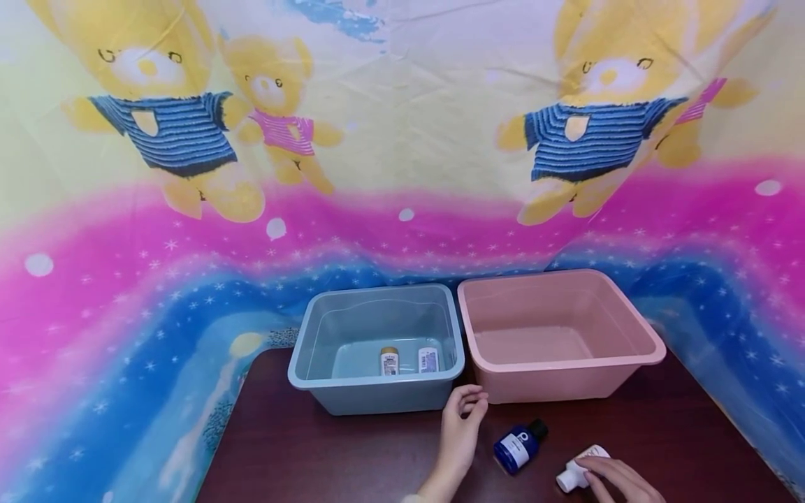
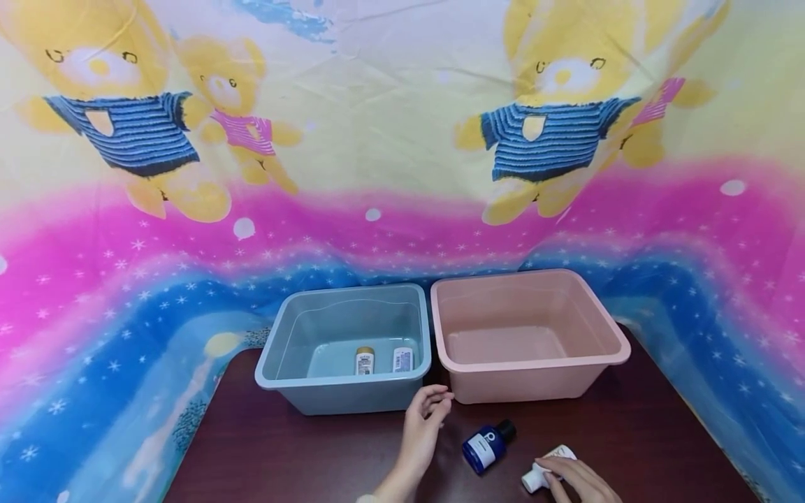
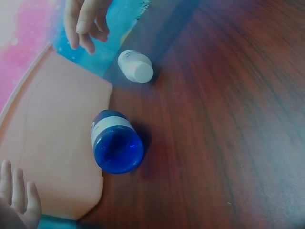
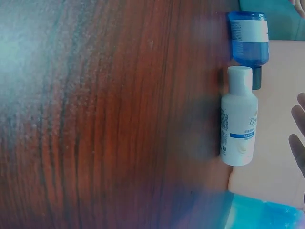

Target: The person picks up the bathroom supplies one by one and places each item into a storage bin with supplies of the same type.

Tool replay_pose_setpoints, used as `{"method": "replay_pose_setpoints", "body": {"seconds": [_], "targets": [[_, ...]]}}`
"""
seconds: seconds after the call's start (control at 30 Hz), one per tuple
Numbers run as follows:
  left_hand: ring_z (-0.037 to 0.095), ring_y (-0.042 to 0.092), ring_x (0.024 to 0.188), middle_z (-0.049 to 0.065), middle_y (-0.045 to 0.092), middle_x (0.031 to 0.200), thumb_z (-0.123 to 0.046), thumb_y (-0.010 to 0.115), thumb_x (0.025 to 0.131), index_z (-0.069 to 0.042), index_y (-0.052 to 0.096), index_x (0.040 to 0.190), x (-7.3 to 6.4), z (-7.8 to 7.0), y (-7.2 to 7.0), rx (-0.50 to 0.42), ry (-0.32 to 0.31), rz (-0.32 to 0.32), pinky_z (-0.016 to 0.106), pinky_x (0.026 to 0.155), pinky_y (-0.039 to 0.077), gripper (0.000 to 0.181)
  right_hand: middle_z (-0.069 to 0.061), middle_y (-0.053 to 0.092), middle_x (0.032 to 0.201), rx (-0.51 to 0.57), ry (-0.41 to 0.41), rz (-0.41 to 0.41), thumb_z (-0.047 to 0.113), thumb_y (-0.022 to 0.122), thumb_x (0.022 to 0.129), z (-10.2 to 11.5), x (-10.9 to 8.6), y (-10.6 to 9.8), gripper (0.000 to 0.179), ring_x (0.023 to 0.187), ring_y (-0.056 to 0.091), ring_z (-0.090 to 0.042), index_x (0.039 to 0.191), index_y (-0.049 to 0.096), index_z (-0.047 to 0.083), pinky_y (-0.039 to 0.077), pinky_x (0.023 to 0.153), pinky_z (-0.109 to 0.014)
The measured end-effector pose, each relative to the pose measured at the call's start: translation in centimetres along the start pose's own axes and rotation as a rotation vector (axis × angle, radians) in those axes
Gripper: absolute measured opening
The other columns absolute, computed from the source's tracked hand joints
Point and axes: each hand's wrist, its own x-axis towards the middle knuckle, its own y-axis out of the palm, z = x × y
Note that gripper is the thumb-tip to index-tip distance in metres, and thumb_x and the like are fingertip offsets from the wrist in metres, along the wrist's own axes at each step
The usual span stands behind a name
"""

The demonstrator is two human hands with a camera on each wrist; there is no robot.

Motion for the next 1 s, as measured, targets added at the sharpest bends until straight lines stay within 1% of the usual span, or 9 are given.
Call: {"method": "replay_pose_setpoints", "body": {"seconds": [0.1, 0.2, 0.33, 0.43, 0.5, 0.57, 0.73, 0.83, 1.0], "targets": [[0.011, 0.06, 0.084, 0.019, 0.068, 0.105, -0.006, 0.065, 0.09, 0.002, 0.063, 0.111, 0.3, -0.2, 0.3, -0.013, 0.002, -0.009, 0.021, 0.077, 0.046, 0.023, 0.01, 0.07, 0.093, -0.001, 0.002, 0.002, -0.011, 0.083, 0.068, 0.0, -0.1, 0.0, 0.043, 0.088, 0.058, 0.01, 0.098, 0.077, 0.019, 0.041, 0.078, -0.004], [0.012, 0.06, 0.084, 0.017, 0.068, 0.105, -0.007, 0.064, 0.091, 0.002, 0.062, 0.112, 0.6, -0.5, 0.5, -0.042, -0.034, -0.024, 0.022, 0.072, 0.046, 0.023, 0.011, 0.07, 0.091, -0.004, 0.007, 0.007, -0.011, 0.083, 0.068, 0.0, -0.2, 0.1, 0.041, 0.086, 0.058, 0.009, 0.097, 0.077, 0.017, 0.041, 0.077, -0.004], [0.015, 0.06, 0.084, 0.013, 0.069, 0.104, -0.008, 0.064, 0.091, 0.002, 0.062, 0.113, 1.0, -0.9, 0.8, -0.079, -0.089, -0.059, 0.022, 0.065, 0.044, 0.024, 0.01, 0.07, 0.092, 0.01, 0.0, 0.01, -0.011, 0.083, 0.067, 0.0, -0.2, 0.2, 0.041, 0.088, 0.058, 0.009, 0.096, 0.077, 0.017, 0.041, 0.079, -0.004], [0.019, 0.06, 0.085, 0.013, 0.069, 0.104, -0.008, 0.064, 0.091, 0.002, 0.063, 0.112, 1.3, -1.0, 1.1, -0.092, -0.101, -0.069, 0.022, 0.064, 0.044, 0.024, 0.012, 0.07, 0.092, 0.004, 0.0, 0.018, -0.011, 0.083, 0.067, 0.0, -0.2, 0.3, 0.04, 0.089, 0.058, 0.011, 0.096, 0.077, 0.017, 0.04, 0.079, -0.003], [0.02, 0.06, 0.085, 0.013, 0.068, 0.103, -0.01, 0.064, 0.092, 0.002, 0.062, 0.112, 1.5, -0.9, 1.2, -0.099, -0.101, -0.067, 0.023, 0.064, 0.044, 0.024, 0.011, 0.07, 0.092, 0.001, -0.005, 0.023, -0.01, 0.083, 0.067, 0.0, -0.2, 0.3, 0.04, 0.089, 0.058, 0.011, 0.096, 0.077, 0.017, 0.04, 0.079, -0.003], [0.017, 0.059, 0.084, 0.013, 0.068, 0.102, -0.011, 0.064, 0.093, 0.003, 0.062, 0.112, 1.6, -0.8, 1.3, -0.105, -0.099, -0.063, 0.025, 0.064, 0.045, 0.024, 0.012, 0.07, 0.092, -0.011, -0.003, 0.03, -0.01, 0.084, 0.068, 0.0, -0.2, 0.3, 0.04, 0.089, 0.058, 0.011, 0.096, 0.077, 0.018, 0.041, 0.079, -0.003], [0.009, 0.057, 0.078, 0.008, 0.066, 0.096, -0.014, 0.065, 0.093, 0.004, 0.063, 0.111, 1.9, -0.9, 1.4, -0.103, -0.091, -0.068, 0.024, 0.062, 0.044, 0.025, 0.014, 0.069, 0.091, -0.027, 0.012, 0.029, -0.009, 0.084, 0.067, -0.1, -0.2, 0.4, 0.04, 0.087, 0.058, 0.011, 0.094, 0.077, 0.019, 0.041, 0.078, -0.004], [0.008, 0.056, 0.076, 0.005, 0.065, 0.093, -0.014, 0.065, 0.093, 0.004, 0.063, 0.11, 2.0, -1.0, 1.6, -0.102, -0.085, -0.074, 0.024, 0.061, 0.044, 0.026, 0.015, 0.069, 0.091, -0.018, 0.011, 0.022, -0.009, 0.084, 0.067, -0.2, -0.3, 0.5, 0.04, 0.087, 0.058, 0.011, 0.094, 0.077, 0.02, 0.041, 0.078, -0.004], [0.009, 0.056, 0.075, 0.003, 0.064, 0.09, -0.012, 0.065, 0.092, 0.005, 0.062, 0.109, 2.0, -1.2, 1.9, -0.117, -0.088, -0.076, 0.024, 0.061, 0.044, 0.024, 0.012, 0.07, 0.092, 0.01, -0.05, 0.006, -0.011, 0.084, 0.066, -0.5, -0.5, 0.8, 0.041, 0.09, 0.058, 0.012, 0.095, 0.078, 0.017, 0.04, 0.081, -0.003]]}}
